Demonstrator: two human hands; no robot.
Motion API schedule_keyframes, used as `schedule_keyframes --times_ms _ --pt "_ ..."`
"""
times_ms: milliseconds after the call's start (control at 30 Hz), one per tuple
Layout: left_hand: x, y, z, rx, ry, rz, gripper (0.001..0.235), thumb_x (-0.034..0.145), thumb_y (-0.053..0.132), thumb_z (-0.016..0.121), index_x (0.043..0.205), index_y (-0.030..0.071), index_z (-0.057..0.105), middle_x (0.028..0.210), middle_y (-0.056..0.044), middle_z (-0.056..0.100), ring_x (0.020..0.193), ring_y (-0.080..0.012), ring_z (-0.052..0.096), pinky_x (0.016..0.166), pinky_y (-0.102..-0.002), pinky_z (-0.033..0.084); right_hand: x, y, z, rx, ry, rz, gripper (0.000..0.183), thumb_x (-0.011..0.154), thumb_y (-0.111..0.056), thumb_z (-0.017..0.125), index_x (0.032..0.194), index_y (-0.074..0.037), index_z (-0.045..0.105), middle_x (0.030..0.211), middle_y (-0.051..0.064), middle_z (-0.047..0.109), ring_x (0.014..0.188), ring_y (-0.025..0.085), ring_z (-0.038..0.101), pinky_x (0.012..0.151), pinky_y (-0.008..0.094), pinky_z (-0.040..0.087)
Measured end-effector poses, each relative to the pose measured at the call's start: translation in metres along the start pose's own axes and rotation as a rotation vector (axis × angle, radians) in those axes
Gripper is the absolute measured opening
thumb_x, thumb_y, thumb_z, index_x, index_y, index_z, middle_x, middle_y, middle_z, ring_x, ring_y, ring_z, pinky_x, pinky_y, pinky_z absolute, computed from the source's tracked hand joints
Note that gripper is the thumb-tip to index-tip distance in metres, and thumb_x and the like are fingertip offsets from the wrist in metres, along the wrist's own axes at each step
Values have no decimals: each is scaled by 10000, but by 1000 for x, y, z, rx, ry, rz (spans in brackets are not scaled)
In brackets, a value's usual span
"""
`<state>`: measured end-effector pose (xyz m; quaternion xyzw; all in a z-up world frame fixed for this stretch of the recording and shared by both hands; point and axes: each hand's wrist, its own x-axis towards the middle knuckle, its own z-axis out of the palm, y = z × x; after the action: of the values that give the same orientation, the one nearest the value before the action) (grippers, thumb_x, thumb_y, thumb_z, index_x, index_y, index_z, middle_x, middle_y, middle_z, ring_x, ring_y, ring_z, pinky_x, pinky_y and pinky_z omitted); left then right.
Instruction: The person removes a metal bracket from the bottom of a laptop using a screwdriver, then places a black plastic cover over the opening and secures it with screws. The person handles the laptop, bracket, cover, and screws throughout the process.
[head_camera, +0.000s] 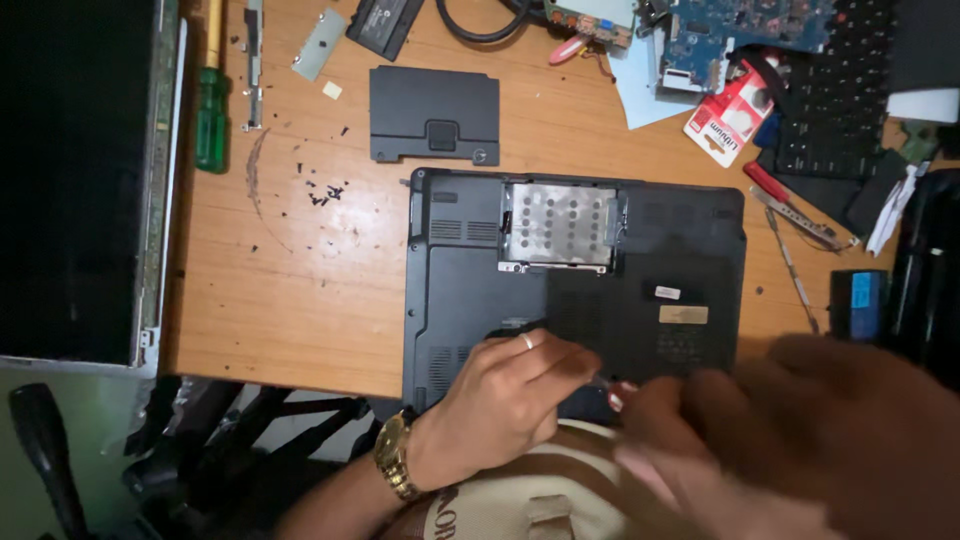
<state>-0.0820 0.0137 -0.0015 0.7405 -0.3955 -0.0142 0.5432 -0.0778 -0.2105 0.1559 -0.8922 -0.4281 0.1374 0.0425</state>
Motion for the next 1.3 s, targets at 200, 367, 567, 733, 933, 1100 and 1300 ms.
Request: schedule_keyframes --times_ms 200,367,567,733,933,1100,1300 --pt "2 -1 -6 -51 4 -20 388 758 -67 658 1135 21 674 1144 -81 695 1027 -266 692 849 -387 597 -9 7 9 -148 -274 -247 353 860 -291 698 1119 -55 666 647 39 574 592 221 631 484 370 497" --pt "2 1 -2 -66 -43 -21 428 706 -64 645 1129 -9 669 1174 -117 706 1041 -304 685 854 -411 587 -9 12 13 -88 -77 -109 347 964 -440 628 994 -96 665 697 33 552 612 226 572 573 419 480" --pt "3 0 -3 -89 -20 -58 405 747 -76 644 1138 23 679 1173 -85 719 1047 -263 700 881 -375 599 -15 2 7 -136 -223 -119 220 841 -288 694 954 -101 666 706 60 589 657 252 645 595 413 516" --pt "-4 1 2 -47 -20 -43 426 720 -51 653 1142 0 670 1125 -106 720 1023 -277 706 834 -390 593 -7 0 10 -110 -411 -21 258 940 -406 629 1020 -165 673 745 45 623 638 194 650 515 389 463" --pt "5 -12 -45 237 265 -11 107 860 -81 589 939 -32 641 1015 -155 722 870 -311 739 754 -380 614 -13 -7 11 -111 -166 77 268 902 -348 681 1071 -150 742 586 30 581 465 185 600 417 359 445" --pt "31 -45 -107 564 454 -561 141 1014 137 707 1004 1 743 915 -173 740 763 -334 709 690 -418 535 -38 5 25 -127 -23 20 237 824 -366 674 957 -172 701 686 31 666 579 199 693 520 356 543" --pt "58 -98 -114 716 370 -680 358 877 306 846 866 -33 731 734 -218 699 701 -400 686 679 -479 530 -90 45 57 -99 -152 362 508 843 -579 658 1155 -177 653 892 34 701 715 188 709 651 378 554"
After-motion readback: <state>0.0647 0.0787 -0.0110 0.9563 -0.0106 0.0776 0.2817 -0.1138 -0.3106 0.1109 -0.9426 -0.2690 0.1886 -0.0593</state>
